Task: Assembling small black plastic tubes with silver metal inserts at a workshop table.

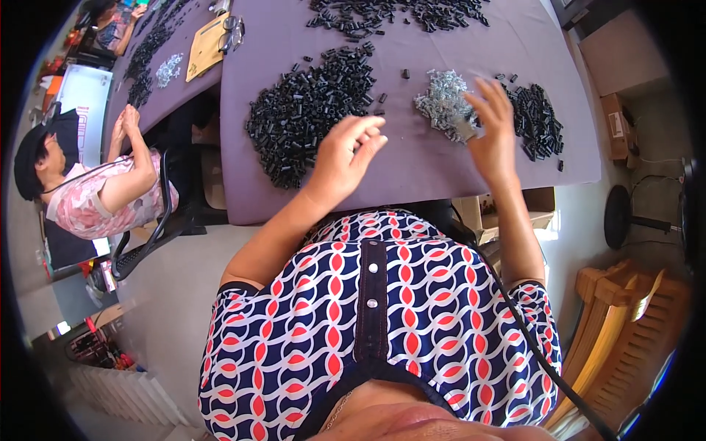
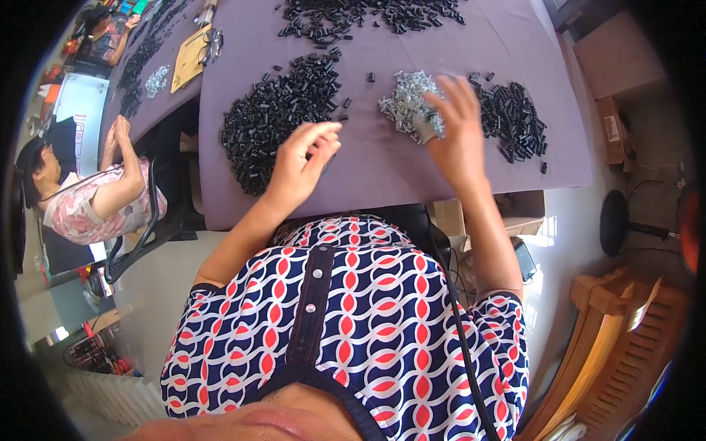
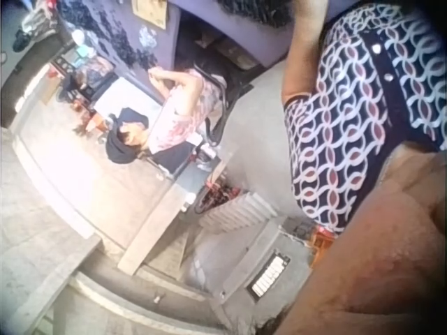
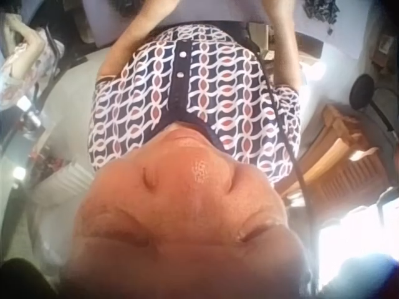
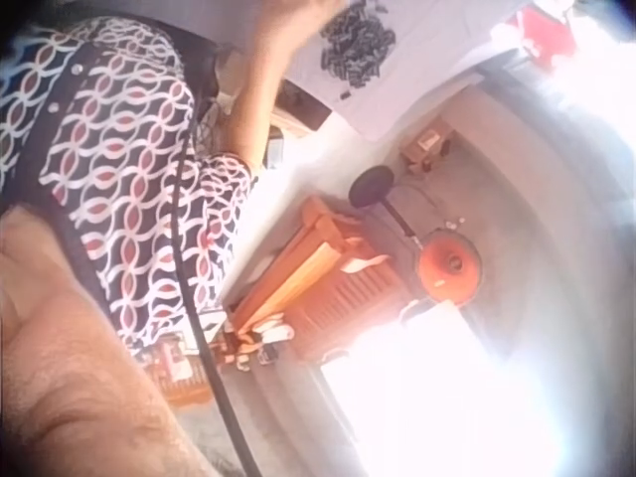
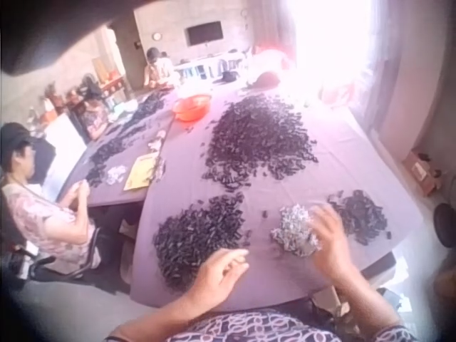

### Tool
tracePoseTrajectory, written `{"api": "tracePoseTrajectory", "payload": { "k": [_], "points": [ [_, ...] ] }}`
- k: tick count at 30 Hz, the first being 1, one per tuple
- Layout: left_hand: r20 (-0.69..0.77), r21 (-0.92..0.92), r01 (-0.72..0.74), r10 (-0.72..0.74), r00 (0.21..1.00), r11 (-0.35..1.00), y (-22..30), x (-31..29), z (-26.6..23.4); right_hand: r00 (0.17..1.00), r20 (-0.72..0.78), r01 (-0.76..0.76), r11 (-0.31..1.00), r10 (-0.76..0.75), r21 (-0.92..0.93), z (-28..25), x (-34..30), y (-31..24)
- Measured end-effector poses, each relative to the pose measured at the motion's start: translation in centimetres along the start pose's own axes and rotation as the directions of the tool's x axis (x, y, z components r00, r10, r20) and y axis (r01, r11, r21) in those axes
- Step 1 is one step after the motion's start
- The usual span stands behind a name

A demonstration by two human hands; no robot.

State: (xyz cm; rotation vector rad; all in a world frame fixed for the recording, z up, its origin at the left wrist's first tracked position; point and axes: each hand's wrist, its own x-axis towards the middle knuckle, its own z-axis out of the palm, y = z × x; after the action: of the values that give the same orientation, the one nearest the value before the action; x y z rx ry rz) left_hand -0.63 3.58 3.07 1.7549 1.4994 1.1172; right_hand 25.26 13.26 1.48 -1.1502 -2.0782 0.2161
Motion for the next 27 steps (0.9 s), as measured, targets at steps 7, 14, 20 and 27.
{"api": "tracePoseTrajectory", "payload": {
  "k": [7,14,20,27],
  "points": [
    [0.11,0.607,-0.239,0.218,0.97,0.758,-3.4,5.7,0.2,0.959,0.041,-0.257,0.918,0.282,-0.303,-1.8,-1.6,8.5],
    [0.226,0.704,-0.295,0.19,0.955,0.646,-4.7,8.2,1.4,0.999,-0.033,0.027,0.989,-0.032,-0.148,-1.4,-2.0,3.0],
    [0.235,0.708,-0.307,0.198,0.952,0.636,-4.5,8.3,1.4,0.963,0.249,0.139,0.979,-0.1,-0.146,2.1,-3.6,-1.9],
    [0.237,0.739,-0.338,0.245,0.94,0.583,-5.5,8.0,1.2,0.932,0.355,0.137,0.98,-0.078,-0.146,0.6,-3.5,-2.4]
  ]
}}
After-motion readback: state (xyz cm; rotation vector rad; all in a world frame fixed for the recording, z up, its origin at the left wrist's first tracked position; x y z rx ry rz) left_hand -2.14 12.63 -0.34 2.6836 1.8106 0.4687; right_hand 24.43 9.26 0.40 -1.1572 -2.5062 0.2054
